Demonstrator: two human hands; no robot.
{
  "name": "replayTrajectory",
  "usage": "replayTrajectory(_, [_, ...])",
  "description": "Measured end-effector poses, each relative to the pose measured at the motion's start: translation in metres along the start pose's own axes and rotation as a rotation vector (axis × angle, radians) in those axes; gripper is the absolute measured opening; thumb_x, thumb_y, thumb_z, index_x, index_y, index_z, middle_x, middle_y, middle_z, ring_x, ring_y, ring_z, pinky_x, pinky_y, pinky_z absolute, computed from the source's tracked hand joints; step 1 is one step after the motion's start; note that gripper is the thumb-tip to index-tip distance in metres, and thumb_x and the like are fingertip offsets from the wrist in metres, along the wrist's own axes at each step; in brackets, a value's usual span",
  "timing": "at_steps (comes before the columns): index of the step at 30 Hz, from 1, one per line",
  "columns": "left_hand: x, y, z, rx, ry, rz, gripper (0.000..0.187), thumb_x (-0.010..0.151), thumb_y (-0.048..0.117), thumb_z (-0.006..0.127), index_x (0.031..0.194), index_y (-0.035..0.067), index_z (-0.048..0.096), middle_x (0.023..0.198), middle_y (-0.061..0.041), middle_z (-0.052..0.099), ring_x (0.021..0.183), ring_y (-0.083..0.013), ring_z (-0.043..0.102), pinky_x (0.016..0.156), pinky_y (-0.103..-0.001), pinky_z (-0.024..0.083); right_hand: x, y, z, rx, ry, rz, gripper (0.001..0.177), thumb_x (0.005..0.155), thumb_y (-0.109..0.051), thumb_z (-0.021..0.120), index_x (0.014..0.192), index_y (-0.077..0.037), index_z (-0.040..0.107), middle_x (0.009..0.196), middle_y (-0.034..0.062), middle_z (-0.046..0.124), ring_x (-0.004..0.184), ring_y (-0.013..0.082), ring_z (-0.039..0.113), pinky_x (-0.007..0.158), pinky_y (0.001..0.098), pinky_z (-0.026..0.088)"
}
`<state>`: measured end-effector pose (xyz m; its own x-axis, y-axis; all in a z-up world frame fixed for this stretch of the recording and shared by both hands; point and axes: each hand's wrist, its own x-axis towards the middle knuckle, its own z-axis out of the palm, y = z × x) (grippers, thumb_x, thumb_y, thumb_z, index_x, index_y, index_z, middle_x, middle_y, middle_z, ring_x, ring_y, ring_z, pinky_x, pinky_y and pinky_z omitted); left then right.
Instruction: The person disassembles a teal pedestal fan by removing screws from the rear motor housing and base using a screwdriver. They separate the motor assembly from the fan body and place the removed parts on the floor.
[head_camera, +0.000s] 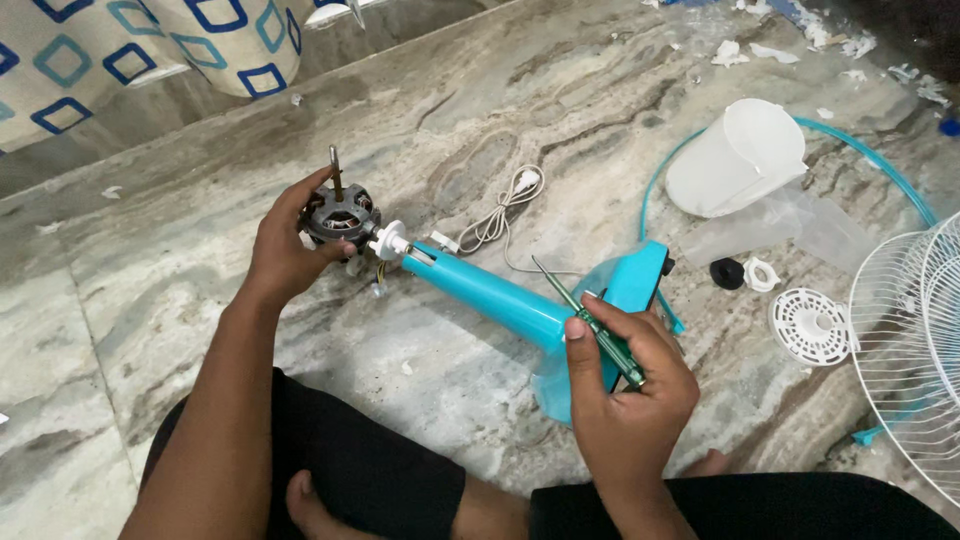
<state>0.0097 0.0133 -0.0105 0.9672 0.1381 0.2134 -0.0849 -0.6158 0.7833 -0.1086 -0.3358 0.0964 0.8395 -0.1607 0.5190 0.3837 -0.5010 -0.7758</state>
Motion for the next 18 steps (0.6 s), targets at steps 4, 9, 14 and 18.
replayTrajectory(4, [-0.008,0.009,-0.004,0.065,0.067,0.0,0.097,0.064,0.007,0.095,0.149,0.017,0.049,0.146,-0.009,0.056,0.133,-0.0267,0.055,0.107,-0.043,0.048,0.003,0.004,-0.009,0.083,0.001,0.08,0.02,0.093,-0.007,0.076,0.111,0.002,0.074,0.107,0.0114,0.074,0.1,0.0147,0.068,0.097,0.0281,0.051])
replayTrajectory(9, [-0.023,0.024,-0.004,0.061,0.187,0.01,0.079,0.075,0.013,0.091,0.146,0.016,0.056,0.144,-0.009,0.059,0.129,-0.0267,0.06,0.101,-0.045,0.055,0.006,0.01,-0.019,0.15,0.006,0.096,0.021,0.096,-0.008,0.075,0.115,0.002,0.073,0.107,0.0088,0.072,0.1,0.0111,0.066,0.091,0.0241,0.051])
replayTrajectory(14, [-0.035,0.039,0.006,0.141,0.34,0.156,0.057,0.081,0.011,0.088,0.133,0.009,0.065,0.133,-0.012,0.064,0.119,-0.0282,0.065,0.089,-0.041,0.057,0.005,0.01,-0.025,0.185,0.015,0.16,0.02,0.097,-0.009,0.073,0.114,0.002,0.074,0.101,0.005,0.071,0.089,0.0063,0.062,0.076,0.0196,0.048])
replayTrajectory(18, [-0.048,0.045,0.022,-0.044,0.364,0.004,0.035,0.091,0.014,0.083,0.121,0.007,0.069,0.111,-0.006,0.072,0.093,-0.0161,0.069,0.077,-0.031,0.055,0.005,0.011,-0.032,0.185,0.023,0.191,0.02,0.1,-0.01,0.071,0.115,0.002,0.075,0.097,0.0035,0.068,0.081,0.0056,0.055,0.07,0.0193,0.043])
